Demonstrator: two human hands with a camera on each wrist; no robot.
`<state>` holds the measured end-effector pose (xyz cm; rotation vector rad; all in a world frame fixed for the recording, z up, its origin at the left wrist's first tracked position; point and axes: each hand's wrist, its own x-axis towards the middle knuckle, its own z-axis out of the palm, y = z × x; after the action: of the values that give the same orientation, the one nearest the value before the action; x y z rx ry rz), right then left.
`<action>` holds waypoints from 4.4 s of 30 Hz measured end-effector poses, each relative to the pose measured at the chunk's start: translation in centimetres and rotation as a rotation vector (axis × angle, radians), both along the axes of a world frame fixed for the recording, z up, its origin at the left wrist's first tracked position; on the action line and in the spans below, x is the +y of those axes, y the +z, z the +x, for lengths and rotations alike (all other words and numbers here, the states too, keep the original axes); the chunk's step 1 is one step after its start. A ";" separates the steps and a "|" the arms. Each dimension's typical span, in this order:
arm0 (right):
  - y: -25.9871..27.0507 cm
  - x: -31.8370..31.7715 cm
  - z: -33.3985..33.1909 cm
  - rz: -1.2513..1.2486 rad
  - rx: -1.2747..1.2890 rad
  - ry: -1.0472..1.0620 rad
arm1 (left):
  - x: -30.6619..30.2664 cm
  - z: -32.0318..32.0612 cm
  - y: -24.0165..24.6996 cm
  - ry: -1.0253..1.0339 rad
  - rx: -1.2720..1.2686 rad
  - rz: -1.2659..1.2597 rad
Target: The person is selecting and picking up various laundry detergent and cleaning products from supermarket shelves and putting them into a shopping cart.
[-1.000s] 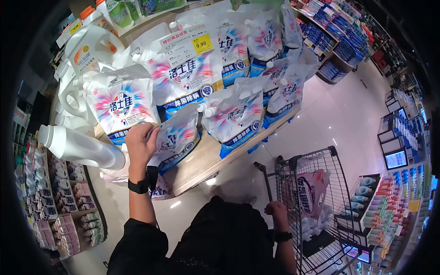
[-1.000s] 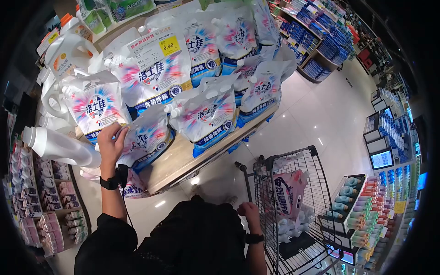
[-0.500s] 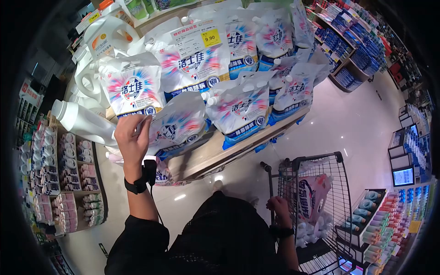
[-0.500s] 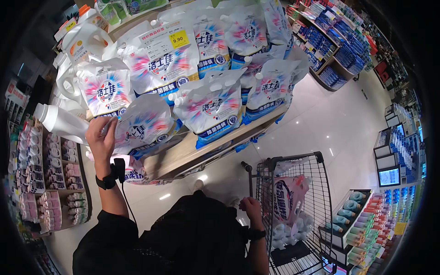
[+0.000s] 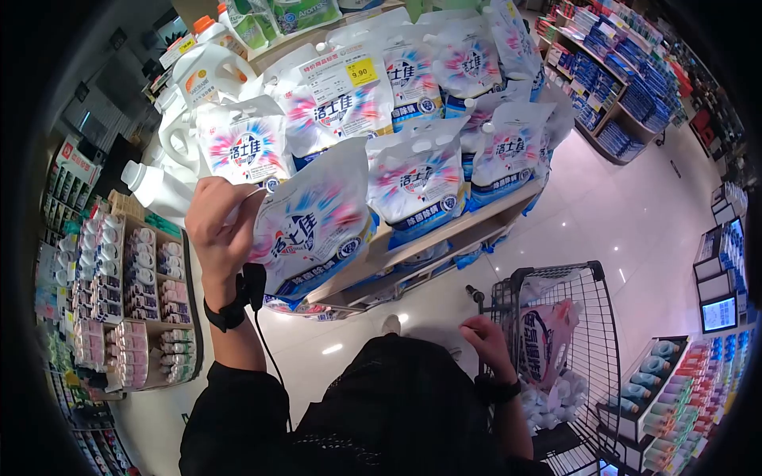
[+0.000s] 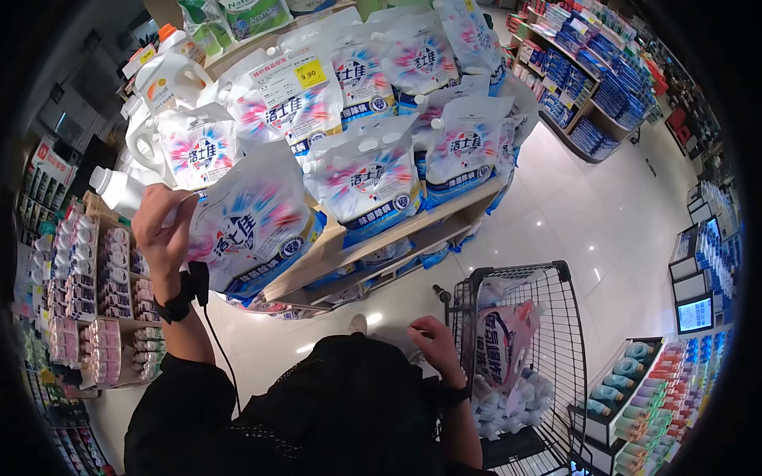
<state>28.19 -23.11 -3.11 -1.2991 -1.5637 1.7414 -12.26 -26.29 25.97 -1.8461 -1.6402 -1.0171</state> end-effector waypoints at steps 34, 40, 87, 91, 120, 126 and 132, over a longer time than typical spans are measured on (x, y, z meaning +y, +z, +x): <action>13.3 -1.7 0.6 -0.127 0.606 -0.344 | 1.0 10.5 -12.9 -0.112 -0.778 -0.413; 14.5 -3.1 1.6 -0.196 0.663 -0.467 | -1.8 10.8 -14.3 -0.702 -1.494 -1.245; 20.3 -4.7 -5.8 0.670 -0.056 -0.194 | 1.4 15.1 -21.5 -0.704 -1.952 -1.023; 22.7 -6.8 -8.5 0.873 -0.301 0.142 | 1.8 11.6 -24.2 -0.884 -2.405 -0.822; 13.6 -4.7 4.3 -0.193 0.544 -0.261 | 0.6 11.5 -25.1 -1.349 -2.974 -1.310; 16.3 -4.7 2.9 -0.171 0.391 -0.297 | -1.4 10.4 -25.1 -1.227 -2.437 -1.351; 17.4 -4.8 2.4 -0.129 0.261 -0.342 | -1.2 12.4 -21.5 -0.926 -2.131 -1.318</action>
<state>30.62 -27.92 14.30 -1.2530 -1.0330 1.7287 0.11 -27.48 4.49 -1.8389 -2.7291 -4.0238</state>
